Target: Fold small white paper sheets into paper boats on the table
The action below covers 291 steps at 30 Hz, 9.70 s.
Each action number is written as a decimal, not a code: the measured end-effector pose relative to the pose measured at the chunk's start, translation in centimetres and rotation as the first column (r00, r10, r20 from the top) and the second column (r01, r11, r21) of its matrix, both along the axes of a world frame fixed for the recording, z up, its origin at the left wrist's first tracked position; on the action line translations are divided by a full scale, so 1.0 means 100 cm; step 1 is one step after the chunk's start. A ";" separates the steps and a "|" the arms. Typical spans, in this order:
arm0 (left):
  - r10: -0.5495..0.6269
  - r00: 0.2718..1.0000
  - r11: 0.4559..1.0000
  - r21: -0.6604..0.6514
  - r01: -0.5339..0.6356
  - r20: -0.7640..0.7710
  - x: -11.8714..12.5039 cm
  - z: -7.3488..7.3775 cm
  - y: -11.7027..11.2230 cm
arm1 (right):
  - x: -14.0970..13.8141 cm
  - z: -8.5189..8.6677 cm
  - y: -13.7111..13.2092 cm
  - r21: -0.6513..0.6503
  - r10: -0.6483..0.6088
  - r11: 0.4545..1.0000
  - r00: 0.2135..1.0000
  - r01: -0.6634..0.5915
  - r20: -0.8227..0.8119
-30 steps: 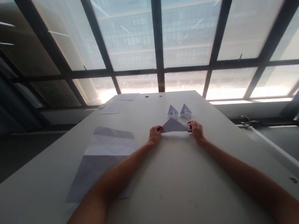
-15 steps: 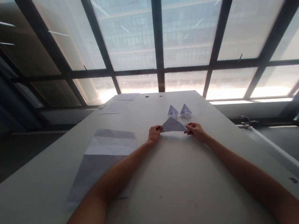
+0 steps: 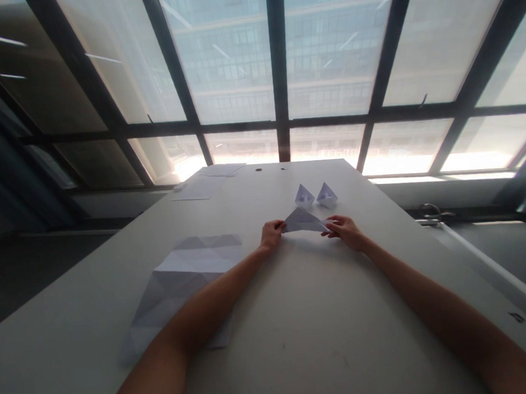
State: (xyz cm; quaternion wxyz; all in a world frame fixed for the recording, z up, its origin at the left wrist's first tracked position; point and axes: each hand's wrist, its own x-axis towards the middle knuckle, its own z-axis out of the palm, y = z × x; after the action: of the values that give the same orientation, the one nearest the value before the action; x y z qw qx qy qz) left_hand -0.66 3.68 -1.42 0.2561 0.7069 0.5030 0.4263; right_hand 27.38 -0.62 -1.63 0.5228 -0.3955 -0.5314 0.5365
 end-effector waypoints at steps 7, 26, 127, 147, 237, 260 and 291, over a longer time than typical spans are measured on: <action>-0.001 1.000 1.000 -0.003 0.001 -0.003 0.001 0.000 -0.001 | -0.004 -0.002 0.002 0.058 -0.090 0.995 0.995 0.087 0.046; 0.054 0.998 0.998 -0.023 -0.053 0.022 0.000 -0.001 0.000 | -0.011 -0.001 0.001 0.276 -0.153 0.957 0.965 0.091 0.212; -0.462 0.437 0.750 -0.077 0.656 -0.772 0.010 0.005 -0.037 | -0.058 0.008 -0.042 0.224 -0.053 0.854 0.348 -0.470 0.936; -0.491 0.434 0.749 -0.112 0.653 -0.756 0.010 0.017 -0.044 | -0.043 -0.006 -0.016 0.218 -0.186 0.966 0.209 -0.139 0.960; -0.079 0.689 0.972 0.099 0.215 -0.720 0.016 0.008 -0.038 | -0.046 0.000 -0.024 0.343 -0.323 0.937 0.208 -0.070 0.923; -0.194 0.692 0.934 0.086 0.348 -0.696 0.017 -0.001 -0.035 | -0.045 0.001 -0.026 0.357 -0.335 0.932 0.214 -0.071 0.918; -0.148 0.613 0.887 0.170 0.429 -0.776 0.016 0.018 -0.048 | -0.045 0.000 -0.025 0.440 -0.401 0.893 0.273 -0.096 0.874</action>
State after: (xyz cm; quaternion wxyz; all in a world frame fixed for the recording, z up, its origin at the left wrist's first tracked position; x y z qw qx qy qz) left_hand 0.96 -1.08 0.39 -0.0315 0.9235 0.3588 0.1320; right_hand 22.92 -3.16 -1.61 0.2224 -0.5670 -0.7930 0.0149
